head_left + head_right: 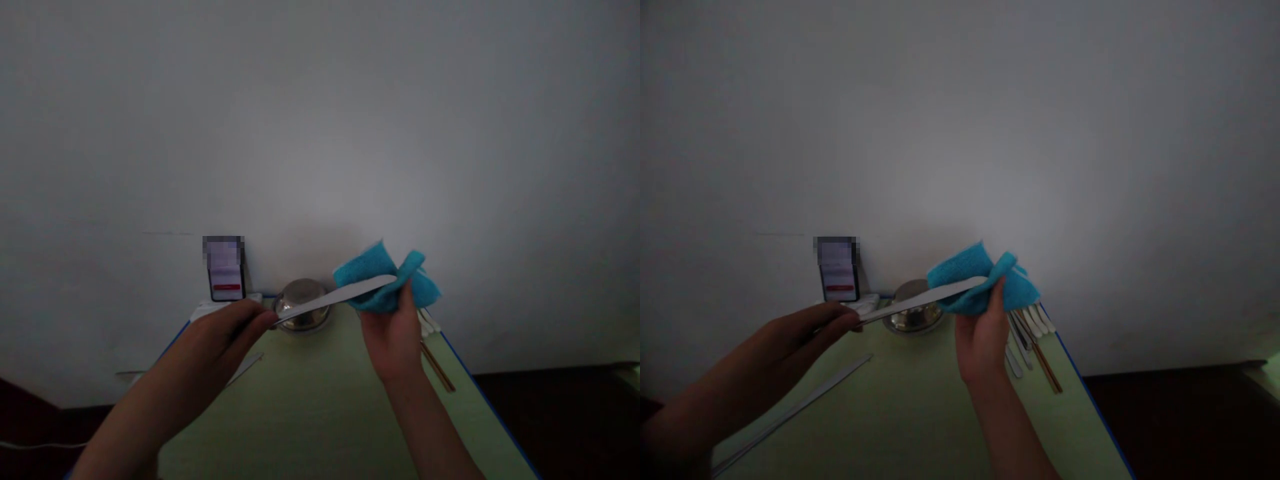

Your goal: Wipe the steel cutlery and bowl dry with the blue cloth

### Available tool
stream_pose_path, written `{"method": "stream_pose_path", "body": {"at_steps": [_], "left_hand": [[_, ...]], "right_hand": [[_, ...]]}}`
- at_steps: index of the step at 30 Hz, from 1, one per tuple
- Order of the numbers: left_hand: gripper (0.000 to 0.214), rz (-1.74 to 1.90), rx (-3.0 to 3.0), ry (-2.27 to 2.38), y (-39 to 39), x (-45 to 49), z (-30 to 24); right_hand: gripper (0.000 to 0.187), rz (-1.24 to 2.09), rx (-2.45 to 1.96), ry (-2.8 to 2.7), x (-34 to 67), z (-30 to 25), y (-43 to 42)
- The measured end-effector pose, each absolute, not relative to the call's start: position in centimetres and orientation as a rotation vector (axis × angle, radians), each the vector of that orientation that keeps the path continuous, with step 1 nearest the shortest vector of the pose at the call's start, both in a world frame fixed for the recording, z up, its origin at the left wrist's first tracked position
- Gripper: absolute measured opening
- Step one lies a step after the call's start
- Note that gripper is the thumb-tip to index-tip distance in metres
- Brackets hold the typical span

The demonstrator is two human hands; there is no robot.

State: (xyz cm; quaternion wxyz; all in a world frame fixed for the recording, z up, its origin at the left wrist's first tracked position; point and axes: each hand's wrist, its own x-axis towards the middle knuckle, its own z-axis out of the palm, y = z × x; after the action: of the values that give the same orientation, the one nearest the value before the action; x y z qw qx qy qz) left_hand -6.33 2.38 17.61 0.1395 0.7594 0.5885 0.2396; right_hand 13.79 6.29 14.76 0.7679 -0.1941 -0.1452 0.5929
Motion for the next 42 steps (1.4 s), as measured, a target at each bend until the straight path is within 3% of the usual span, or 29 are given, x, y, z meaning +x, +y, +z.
{"method": "stream_pose_path", "body": {"at_steps": [11,21,29,35,42], "left_hand": [[0.037,0.771,2.129,1.790,1.6,-5.9,18.4],[0.039,0.685,2.252,1.761,1.3,-5.6,18.3],[0.033,0.628,2.317,1.590,1.3,-5.1,18.3],[0.033,0.643,2.345,1.639,1.6,-5.9,17.9],[0.027,0.718,2.395,1.584,2.2,-4.5,16.9]], "right_hand": [[0.028,1.334,-0.182,-0.513,15.5,15.1,6.0],[0.034,1.359,-0.497,-0.616,14.0,14.2,6.7],[0.025,1.231,-0.537,-0.391,14.8,14.1,7.6],[0.040,1.177,-0.581,-0.398,13.2,13.1,7.2],[0.046,1.348,-0.889,-0.506,9.5,12.2,4.7]]}}
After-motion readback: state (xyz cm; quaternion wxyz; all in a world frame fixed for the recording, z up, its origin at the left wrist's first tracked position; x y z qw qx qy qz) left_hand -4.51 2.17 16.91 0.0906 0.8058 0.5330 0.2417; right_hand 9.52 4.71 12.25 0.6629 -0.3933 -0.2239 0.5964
